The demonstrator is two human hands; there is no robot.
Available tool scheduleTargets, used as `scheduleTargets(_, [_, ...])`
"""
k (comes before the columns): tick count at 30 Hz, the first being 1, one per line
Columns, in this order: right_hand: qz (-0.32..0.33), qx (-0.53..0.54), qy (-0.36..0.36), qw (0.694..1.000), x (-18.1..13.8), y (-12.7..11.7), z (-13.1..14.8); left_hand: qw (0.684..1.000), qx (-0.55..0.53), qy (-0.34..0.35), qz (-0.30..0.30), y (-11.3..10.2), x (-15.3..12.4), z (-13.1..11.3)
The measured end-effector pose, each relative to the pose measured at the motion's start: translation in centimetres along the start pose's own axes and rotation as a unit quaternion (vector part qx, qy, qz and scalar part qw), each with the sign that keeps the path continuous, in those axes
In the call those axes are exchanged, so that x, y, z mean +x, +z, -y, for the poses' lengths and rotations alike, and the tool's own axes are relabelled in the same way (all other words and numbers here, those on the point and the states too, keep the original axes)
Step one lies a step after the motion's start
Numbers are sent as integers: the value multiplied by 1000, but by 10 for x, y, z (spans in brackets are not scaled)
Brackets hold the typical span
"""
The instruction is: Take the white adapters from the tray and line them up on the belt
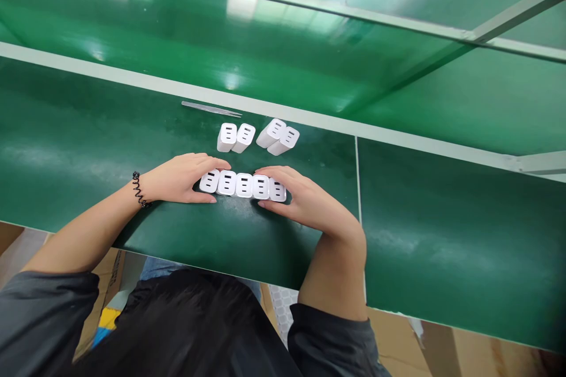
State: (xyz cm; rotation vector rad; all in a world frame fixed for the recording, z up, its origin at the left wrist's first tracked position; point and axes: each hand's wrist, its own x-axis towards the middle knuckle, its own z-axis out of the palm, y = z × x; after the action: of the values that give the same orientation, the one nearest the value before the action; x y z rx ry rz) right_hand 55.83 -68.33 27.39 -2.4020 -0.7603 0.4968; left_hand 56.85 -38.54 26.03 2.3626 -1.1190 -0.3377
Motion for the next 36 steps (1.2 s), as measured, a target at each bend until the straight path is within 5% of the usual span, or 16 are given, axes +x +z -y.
scheduleTargets(36, [1, -20, 25, 999, -3, 1, 4, 1000, -1, -9, 8, -2, 0, 0])
